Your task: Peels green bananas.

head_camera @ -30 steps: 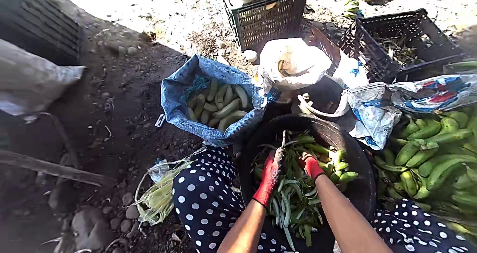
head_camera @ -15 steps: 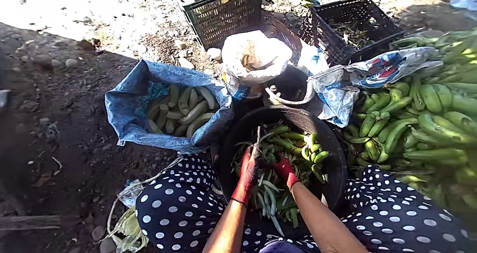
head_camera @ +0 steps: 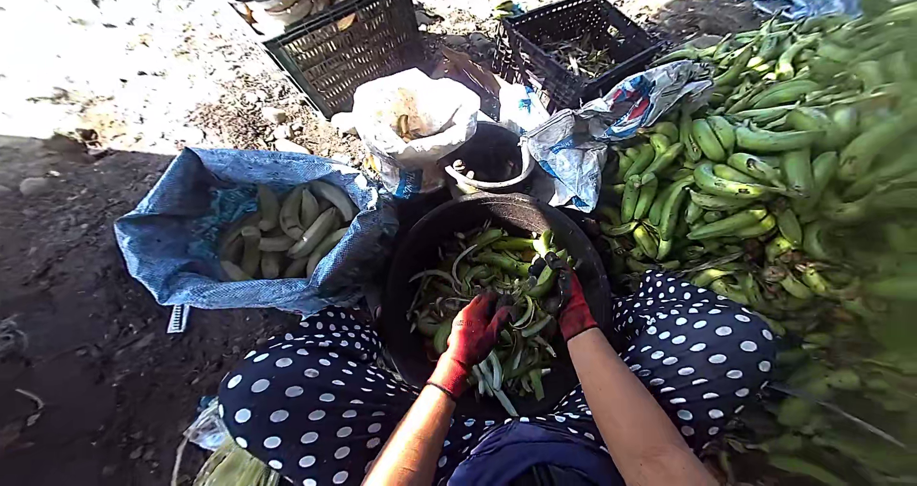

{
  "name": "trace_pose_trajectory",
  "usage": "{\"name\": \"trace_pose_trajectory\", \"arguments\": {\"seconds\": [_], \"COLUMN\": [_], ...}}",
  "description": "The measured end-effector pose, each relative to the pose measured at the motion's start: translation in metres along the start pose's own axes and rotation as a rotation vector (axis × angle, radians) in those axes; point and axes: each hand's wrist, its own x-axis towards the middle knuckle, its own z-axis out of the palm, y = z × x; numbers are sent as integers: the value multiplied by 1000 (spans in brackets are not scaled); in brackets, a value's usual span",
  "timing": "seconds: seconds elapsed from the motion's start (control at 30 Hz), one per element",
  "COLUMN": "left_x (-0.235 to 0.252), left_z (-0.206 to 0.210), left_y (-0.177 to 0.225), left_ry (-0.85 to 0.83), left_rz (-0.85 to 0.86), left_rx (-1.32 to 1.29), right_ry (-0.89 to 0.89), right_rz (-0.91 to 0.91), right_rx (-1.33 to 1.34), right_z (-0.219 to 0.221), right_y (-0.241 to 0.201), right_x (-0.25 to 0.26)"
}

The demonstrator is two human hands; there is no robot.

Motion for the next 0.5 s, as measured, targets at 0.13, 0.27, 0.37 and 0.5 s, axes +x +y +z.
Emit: {"name": "trace_pose_trajectory", "arguments": {"seconds": [0.13, 0.27, 0.37, 0.5], "left_x": [1, 3, 3, 2], "left_z": [11, 17, 18, 18], "left_y": [14, 19, 18, 10], "left_ry": [-159, -188, -171, -86], "left_rz": [27, 44, 71, 129], "left_rx": [200, 233, 274, 305], "right_ry": [106, 154, 158, 176], "right_rz": [-7, 1, -17, 2], "right_rx": [37, 37, -28, 28], "right_z": [2, 1, -1, 4], "right_y": [9, 18, 24, 31], "right_x": [-9, -23, -35, -42]}}
